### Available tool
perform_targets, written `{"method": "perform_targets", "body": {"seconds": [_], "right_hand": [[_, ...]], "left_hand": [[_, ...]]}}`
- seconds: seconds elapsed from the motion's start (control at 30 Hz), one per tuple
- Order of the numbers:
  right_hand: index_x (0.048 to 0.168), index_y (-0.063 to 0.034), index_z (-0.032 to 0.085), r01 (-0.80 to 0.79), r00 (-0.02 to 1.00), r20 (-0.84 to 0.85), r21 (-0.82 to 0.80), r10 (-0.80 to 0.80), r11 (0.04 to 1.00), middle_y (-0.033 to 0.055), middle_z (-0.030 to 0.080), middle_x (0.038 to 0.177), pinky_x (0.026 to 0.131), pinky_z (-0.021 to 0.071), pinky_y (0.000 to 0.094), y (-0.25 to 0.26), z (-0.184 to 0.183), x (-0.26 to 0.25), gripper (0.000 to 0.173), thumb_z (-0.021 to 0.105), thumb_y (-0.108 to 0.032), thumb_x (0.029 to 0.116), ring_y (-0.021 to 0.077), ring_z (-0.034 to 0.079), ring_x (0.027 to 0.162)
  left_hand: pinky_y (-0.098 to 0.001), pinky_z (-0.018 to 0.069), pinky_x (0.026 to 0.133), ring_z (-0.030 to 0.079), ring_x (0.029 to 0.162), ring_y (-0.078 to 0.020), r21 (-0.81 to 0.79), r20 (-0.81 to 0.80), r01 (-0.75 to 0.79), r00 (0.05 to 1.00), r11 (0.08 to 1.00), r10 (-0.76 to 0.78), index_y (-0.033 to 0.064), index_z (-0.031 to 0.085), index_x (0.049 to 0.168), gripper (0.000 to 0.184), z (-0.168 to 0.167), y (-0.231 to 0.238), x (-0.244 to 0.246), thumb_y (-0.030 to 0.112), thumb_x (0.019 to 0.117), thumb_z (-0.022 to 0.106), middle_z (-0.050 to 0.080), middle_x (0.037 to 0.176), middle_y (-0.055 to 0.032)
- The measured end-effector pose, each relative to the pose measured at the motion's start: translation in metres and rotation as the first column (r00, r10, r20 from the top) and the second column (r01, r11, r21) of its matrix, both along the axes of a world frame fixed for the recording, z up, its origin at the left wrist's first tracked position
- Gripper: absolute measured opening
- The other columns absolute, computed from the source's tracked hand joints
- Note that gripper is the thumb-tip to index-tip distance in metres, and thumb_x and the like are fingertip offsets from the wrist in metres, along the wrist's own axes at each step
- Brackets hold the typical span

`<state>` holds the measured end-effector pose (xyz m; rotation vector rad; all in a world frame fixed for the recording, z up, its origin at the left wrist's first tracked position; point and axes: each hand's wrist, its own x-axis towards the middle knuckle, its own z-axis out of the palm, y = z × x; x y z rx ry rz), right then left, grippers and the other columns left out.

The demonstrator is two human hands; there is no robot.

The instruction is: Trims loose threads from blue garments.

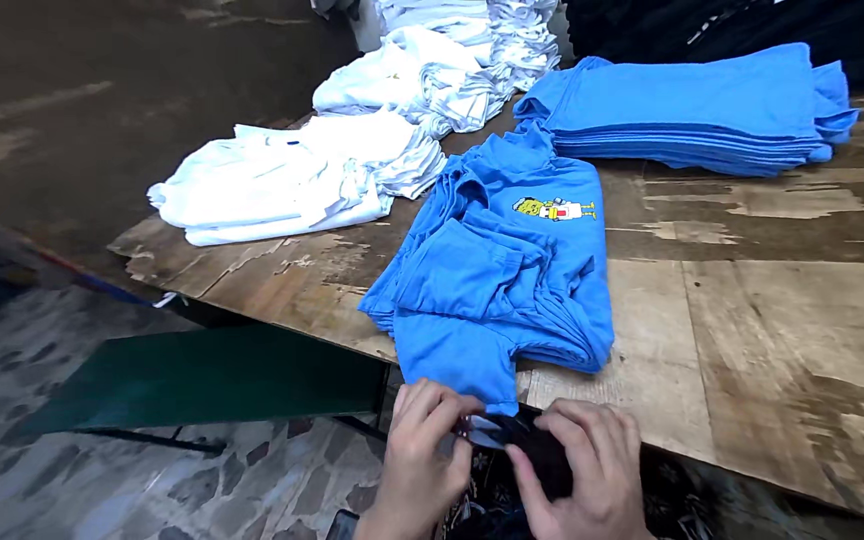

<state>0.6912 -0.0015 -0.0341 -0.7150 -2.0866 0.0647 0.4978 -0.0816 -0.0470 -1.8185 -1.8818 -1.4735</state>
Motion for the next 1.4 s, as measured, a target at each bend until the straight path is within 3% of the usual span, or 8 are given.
{"method": "perform_targets", "body": {"seconds": [0.1, 0.23, 0.77, 0.83, 1.03, 1.13, 1.23, 1.4], "right_hand": [[0.119, -0.0173, 0.066, 0.026, 0.997, -0.068, 0.001, -0.026, 1.000, 0.0071, 0.067, 0.108, 0.091, 0.0488, 0.0375, 0.002, 0.002, -0.023, 0.043, 0.070, -0.050, 0.0910, 0.0187, 0.063, 0.099], [0.120, -0.0235, 0.067, -0.073, 0.987, -0.143, 0.050, 0.079, 0.996, 0.0018, 0.066, 0.108, 0.092, 0.0485, 0.0355, 0.008, 0.000, -0.020, 0.028, 0.065, -0.033, 0.0945, 0.0155, 0.062, 0.101], [0.107, -0.0204, 0.068, 0.041, 0.997, -0.062, 0.092, -0.035, 0.995, 0.0001, 0.067, 0.102, 0.096, 0.0425, 0.0356, 0.005, -0.016, -0.008, 0.025, 0.063, -0.041, 0.0941, 0.0142, 0.061, 0.099], [0.111, -0.0190, 0.068, 0.043, 0.997, -0.072, 0.056, -0.039, 0.998, 0.0032, 0.067, 0.105, 0.095, 0.0444, 0.0377, 0.002, -0.011, -0.021, 0.033, 0.067, -0.047, 0.0932, 0.0165, 0.062, 0.099], [0.099, 0.0001, 0.075, -0.483, 0.696, -0.690, -0.243, 0.200, 0.841, 0.0069, 0.077, 0.097, 0.081, 0.0648, 0.0275, 0.009, 0.016, -0.063, 0.009, 0.070, 0.003, 0.0916, 0.0124, 0.075, 0.090], [0.113, 0.0008, 0.066, -0.541, 0.724, -0.654, -0.343, 0.218, 0.768, 0.0057, 0.070, 0.100, 0.079, 0.0604, 0.0253, 0.019, 0.028, -0.062, 0.023, 0.072, -0.013, 0.0953, 0.0089, 0.068, 0.089], [0.115, -0.0193, 0.076, -0.255, 0.935, -0.271, -0.066, 0.228, 0.965, 0.0021, 0.070, 0.101, 0.091, 0.0486, 0.0337, 0.019, 0.016, -0.044, 0.025, 0.073, -0.032, 0.0941, 0.0111, 0.064, 0.094], [0.100, -0.0266, 0.067, -0.121, 0.892, -0.425, 0.101, 0.153, 0.987, -0.0093, 0.059, 0.090, 0.096, 0.0431, 0.0297, 0.019, -0.001, -0.024, 0.010, 0.068, -0.036, 0.0975, 0.0034, 0.057, 0.087]], "left_hand": [[-0.0303, 0.0499, 0.085, 0.060, 0.089, -0.0070, 0.027, 0.018, 0.057, 0.998, 0.998, -0.057, 0.0247, 0.076, 0.099, 0.022, 0.009, -0.001, -0.004, 0.015, 0.0852, 0.061, 0.064, 0.088, 0.0071], [-0.0330, 0.0561, 0.092, 0.064, 0.109, -0.0121, -0.009, 0.066, 0.068, 0.996, 0.998, -0.067, 0.0228, 0.067, 0.131, 0.042, 0.020, -0.008, -0.014, 0.042, 0.0939, 0.073, 0.067, 0.117, 0.0004], [-0.0346, 0.0528, 0.092, 0.063, 0.103, -0.0107, 0.025, 0.048, 0.058, 0.997, 0.998, -0.060, 0.0221, 0.070, 0.122, 0.030, -0.005, 0.003, -0.005, 0.034, 0.0943, 0.072, 0.066, 0.109, 0.0023], [-0.0323, 0.0509, 0.086, 0.062, 0.093, -0.0092, 0.047, 0.038, 0.036, 0.999, 0.998, -0.038, 0.0225, 0.075, 0.105, 0.021, -0.007, 0.004, -0.006, 0.020, 0.0869, 0.066, 0.066, 0.095, 0.0042], [-0.0167, 0.0533, 0.069, 0.062, 0.079, -0.0010, 0.068, 0.224, 0.127, 0.965, 0.990, -0.139, 0.0133, 0.072, 0.103, 0.015, 0.035, 0.011, -0.013, 0.016, 0.1017, 0.058, 0.069, 0.091, 0.0055], [-0.0189, 0.0542, 0.064, 0.065, 0.071, -0.0047, 0.003, 0.424, 0.177, 0.891, 0.984, -0.161, 0.0106, 0.066, 0.117, 0.017, 0.049, 0.020, -0.017, 0.016, 0.1028, 0.058, 0.070, 0.084, 0.0027], [-0.0233, 0.0566, 0.064, 0.067, 0.069, -0.0108, -0.020, 0.569, 0.238, 0.802, 0.971, -0.184, 0.0090, 0.063, 0.126, 0.026, 0.053, 0.028, -0.018, 0.013, 0.1000, 0.062, 0.070, 0.080, -0.0015], [-0.0200, 0.0545, 0.062, 0.065, 0.066, -0.0060, -0.010, 0.593, 0.277, 0.775, 0.961, -0.218, 0.0048, 0.062, 0.125, 0.032, 0.047, 0.028, -0.013, 0.013, 0.0950, 0.070, 0.071, 0.079, 0.0016]]}}
